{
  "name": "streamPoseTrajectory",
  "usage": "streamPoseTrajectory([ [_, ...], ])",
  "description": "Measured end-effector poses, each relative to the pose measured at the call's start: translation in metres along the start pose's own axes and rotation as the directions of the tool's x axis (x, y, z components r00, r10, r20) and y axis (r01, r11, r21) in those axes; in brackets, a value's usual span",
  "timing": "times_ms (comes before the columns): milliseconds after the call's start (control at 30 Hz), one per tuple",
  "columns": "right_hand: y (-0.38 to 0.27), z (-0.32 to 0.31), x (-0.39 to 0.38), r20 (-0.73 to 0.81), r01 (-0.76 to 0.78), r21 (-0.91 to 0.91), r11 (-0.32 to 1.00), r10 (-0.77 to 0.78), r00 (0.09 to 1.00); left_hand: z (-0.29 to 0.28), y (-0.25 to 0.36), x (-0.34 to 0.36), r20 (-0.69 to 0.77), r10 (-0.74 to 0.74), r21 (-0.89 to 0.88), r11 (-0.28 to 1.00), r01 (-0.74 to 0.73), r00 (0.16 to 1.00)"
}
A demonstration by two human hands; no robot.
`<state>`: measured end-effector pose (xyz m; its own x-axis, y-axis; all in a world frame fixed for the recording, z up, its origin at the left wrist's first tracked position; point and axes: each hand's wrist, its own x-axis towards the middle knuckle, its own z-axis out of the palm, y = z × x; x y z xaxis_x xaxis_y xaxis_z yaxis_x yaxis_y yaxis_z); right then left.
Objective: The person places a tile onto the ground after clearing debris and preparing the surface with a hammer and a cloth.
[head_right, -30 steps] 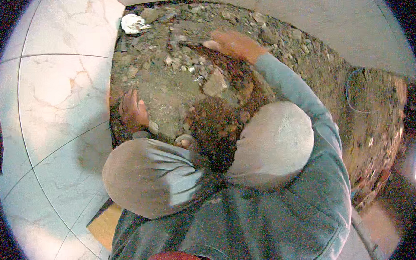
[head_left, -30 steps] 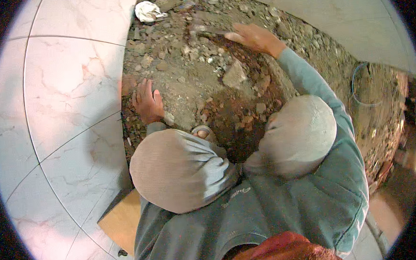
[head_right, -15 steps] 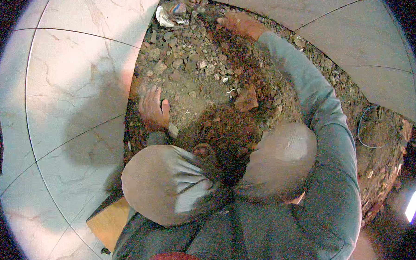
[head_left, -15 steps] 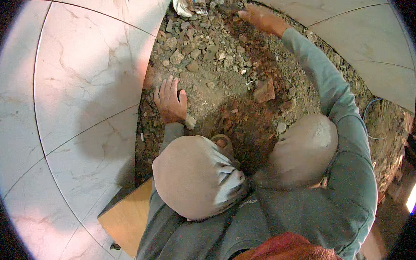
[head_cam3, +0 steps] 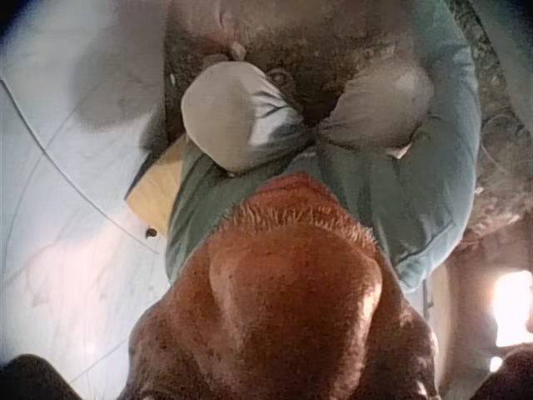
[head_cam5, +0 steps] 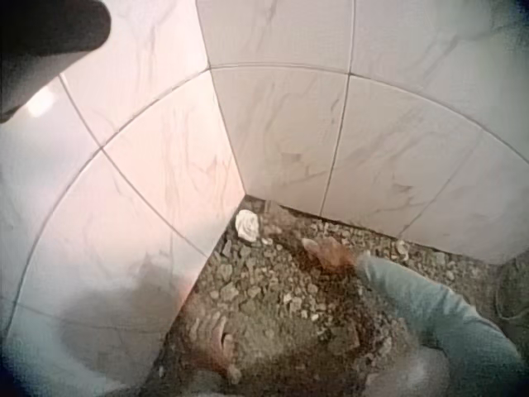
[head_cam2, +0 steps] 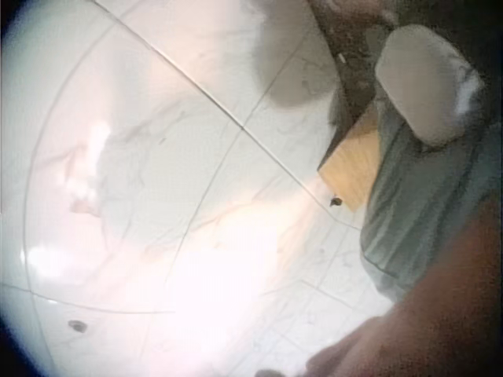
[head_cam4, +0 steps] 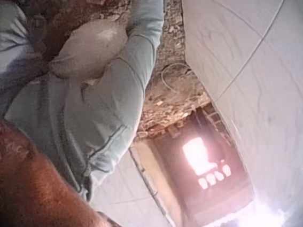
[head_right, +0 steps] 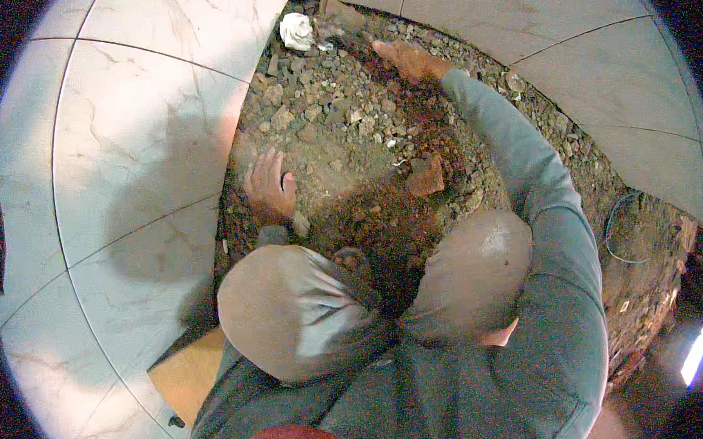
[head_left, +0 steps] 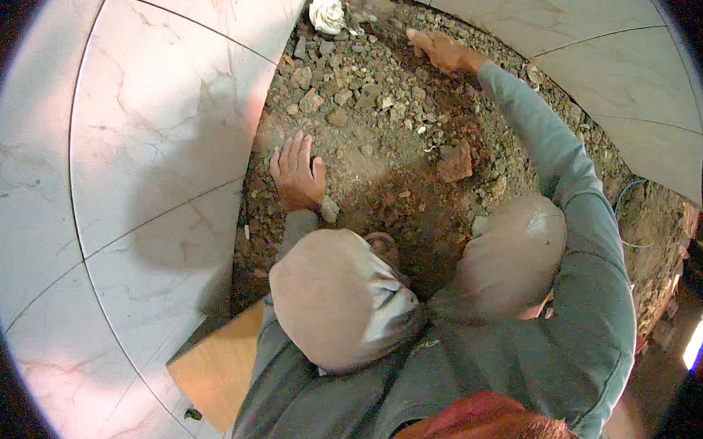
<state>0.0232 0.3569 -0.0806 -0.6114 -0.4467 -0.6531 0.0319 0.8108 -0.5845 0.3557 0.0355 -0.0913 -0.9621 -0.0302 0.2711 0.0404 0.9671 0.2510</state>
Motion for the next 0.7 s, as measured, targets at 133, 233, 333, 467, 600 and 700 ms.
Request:
streamPoseTrajectory([
  [133,0.008,0.029,-0.042,-0.160,0.247,0.039,0.968,-0.238,0.958,0.001,-0.010,-0.008,0.001,-0.057,0.028,0.998,0.057,0.998],
  [233,-0.008,0.030,-0.090,-0.423,0.495,-0.217,0.841,-0.538,0.729,0.004,-0.011,-0.010,-0.007,-0.057,0.021,0.998,0.057,0.998],
  [333,-0.095,0.021,-0.133,-0.484,0.472,0.022,0.881,-0.404,0.776,-0.002,-0.014,-0.012,-0.025,-0.044,0.041,0.998,0.045,0.999],
  [467,-0.095,0.010,-0.061,-0.578,0.347,-0.241,0.906,-0.421,0.699,-0.007,-0.013,-0.009,-0.029,-0.030,0.006,1.000,0.031,0.999],
  [600,0.028,-0.007,0.001,-0.467,0.076,-0.556,0.828,-0.387,0.795,0.003,-0.004,0.002,-0.006,-0.010,-0.012,1.000,0.010,1.000],
  [700,0.021,0.000,-0.043,-0.535,0.307,-0.242,0.920,-0.391,0.749,0.003,-0.008,-0.009,-0.011,-0.085,-0.016,0.996,0.085,0.996],
])
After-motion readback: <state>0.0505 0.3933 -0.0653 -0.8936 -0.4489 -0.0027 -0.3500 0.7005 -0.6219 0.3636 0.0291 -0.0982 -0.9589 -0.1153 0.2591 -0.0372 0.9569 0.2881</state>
